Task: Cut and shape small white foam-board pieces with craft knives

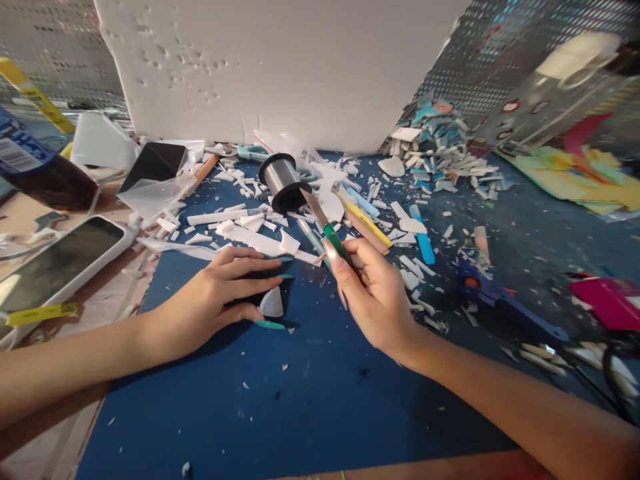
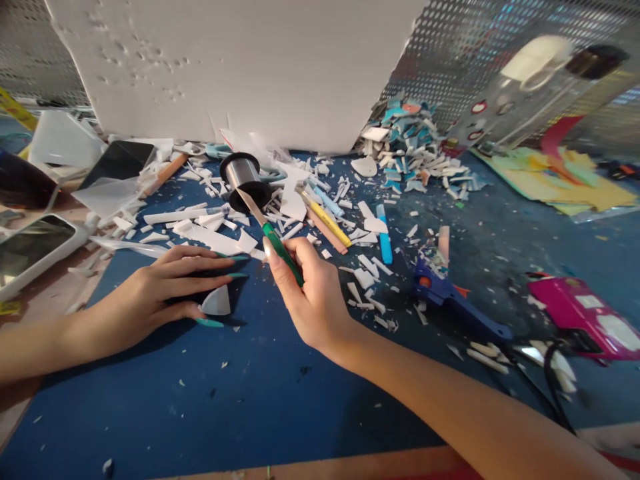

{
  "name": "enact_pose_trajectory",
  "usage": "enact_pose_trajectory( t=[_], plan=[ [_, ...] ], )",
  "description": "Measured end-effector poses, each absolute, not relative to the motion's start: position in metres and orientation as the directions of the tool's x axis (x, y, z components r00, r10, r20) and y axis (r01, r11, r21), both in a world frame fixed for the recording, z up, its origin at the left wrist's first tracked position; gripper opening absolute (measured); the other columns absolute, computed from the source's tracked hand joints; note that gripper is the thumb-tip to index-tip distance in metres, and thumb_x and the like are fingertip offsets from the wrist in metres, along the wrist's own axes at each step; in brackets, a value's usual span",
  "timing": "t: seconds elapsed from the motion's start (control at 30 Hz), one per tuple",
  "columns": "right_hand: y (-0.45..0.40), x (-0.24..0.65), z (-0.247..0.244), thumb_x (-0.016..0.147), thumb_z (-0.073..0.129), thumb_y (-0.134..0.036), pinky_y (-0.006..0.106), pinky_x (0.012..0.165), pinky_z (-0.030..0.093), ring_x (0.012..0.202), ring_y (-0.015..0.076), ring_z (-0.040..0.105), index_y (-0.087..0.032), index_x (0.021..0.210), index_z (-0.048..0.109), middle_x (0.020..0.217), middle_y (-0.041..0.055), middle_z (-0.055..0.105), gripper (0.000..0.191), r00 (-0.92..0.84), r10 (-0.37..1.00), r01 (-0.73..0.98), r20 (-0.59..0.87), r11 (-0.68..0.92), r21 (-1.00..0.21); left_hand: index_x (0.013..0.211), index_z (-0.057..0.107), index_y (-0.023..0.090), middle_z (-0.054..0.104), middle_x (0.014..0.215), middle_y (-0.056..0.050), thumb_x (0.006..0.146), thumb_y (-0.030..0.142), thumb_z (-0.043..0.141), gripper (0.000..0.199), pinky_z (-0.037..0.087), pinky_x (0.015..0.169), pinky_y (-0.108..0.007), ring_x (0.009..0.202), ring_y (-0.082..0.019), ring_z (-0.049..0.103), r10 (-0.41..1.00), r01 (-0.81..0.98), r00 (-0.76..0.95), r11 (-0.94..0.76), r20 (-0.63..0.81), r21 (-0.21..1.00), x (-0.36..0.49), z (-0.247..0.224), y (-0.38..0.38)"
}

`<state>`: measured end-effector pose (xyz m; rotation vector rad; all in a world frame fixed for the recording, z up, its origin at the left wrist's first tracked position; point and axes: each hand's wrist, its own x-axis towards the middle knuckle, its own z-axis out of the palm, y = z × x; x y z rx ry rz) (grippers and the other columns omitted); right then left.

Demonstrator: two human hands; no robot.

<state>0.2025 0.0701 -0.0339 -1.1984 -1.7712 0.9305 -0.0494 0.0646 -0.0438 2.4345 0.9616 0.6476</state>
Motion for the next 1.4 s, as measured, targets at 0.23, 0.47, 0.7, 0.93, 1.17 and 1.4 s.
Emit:
enact_pose_trajectory(
  t=[0.23,0.47,0.7,0.93,1.17,1.4],
  plan=[
    [0.074,0.205,-0.036,0.098,0.049,-0.043,0.023,0.04,0.029,0.041,0.0068,0.04,-0.02,0.083,0.049,0.052,-0.0076,0.042,0.027,-0.227,0.953,0.417,0.202,0.282,-0.864,0.145,0.042,0.021,0.058,0.129,-0.015,0.094,0.04,0.057,0.056,0.05,0.098,-0.044,0.114,-0.03,0.054,0.7,0.568,0.639,-0.709,0.319,0.417,-0.05,-0.042,0.057],
    [0.084,0.211,-0.038,0.097,0.051,-0.037,0.024,0.042,0.034,0.044,0.0091,0.044,-0.021,0.094,0.053,0.058,-0.0055,0.048,0.017,-0.121,0.939,0.471,0.322,0.339,-0.814,0.15,0.024,0.013,0.062,0.121,-0.015,0.081,0.037,0.069,0.086,0.049,0.093,-0.044,0.112,-0.033,0.053,0.727,0.608,0.589,-0.686,0.352,0.4,-0.042,-0.038,0.043],
    [0.115,0.229,-0.041,0.088,0.055,-0.03,0.028,0.051,0.043,0.059,0.0164,0.057,-0.021,0.095,0.048,0.073,0.002,0.061,0.013,-0.028,0.909,0.773,0.417,0.284,-0.567,0.147,0.026,0.011,0.064,0.115,-0.014,0.084,0.032,0.063,0.075,0.053,0.088,-0.043,0.106,-0.03,0.055,0.743,0.622,0.57,-0.669,0.35,0.407,-0.042,-0.038,0.041],
    [0.127,0.241,-0.043,0.083,0.051,-0.022,0.036,0.058,0.048,0.075,0.027,0.062,-0.015,0.104,0.049,0.091,0.0149,0.062,0.022,-0.085,0.884,0.957,0.459,0.201,-0.21,0.145,0.028,0.012,0.065,0.111,-0.013,0.087,0.028,0.059,0.067,0.055,0.087,-0.042,0.106,-0.03,0.059,0.736,0.625,0.569,-0.677,0.368,0.388,-0.043,-0.038,0.043],
    [0.122,0.239,-0.037,0.086,0.052,-0.024,0.048,0.077,0.053,0.09,0.0321,0.058,-0.013,0.098,0.05,0.091,0.016,0.058,0.016,-0.198,0.862,0.974,0.466,0.225,-0.002,0.145,0.03,0.014,0.065,0.112,-0.012,0.088,0.028,0.058,0.065,0.053,0.091,-0.043,0.109,-0.029,0.058,0.742,0.613,0.567,-0.67,0.357,0.419,-0.043,-0.042,0.043],
    [0.115,0.233,-0.037,0.086,0.054,-0.022,0.053,0.083,0.048,0.107,0.0394,0.048,-0.003,0.114,0.048,0.114,0.0256,0.048,0.034,-0.208,0.825,0.978,0.525,0.192,0.084,0.142,0.031,0.013,0.064,0.115,-0.012,0.089,0.026,0.055,0.059,0.051,0.093,-0.041,0.108,-0.028,0.057,0.729,0.62,0.576,-0.684,0.369,0.385,-0.042,-0.04,0.041]
  ],
)
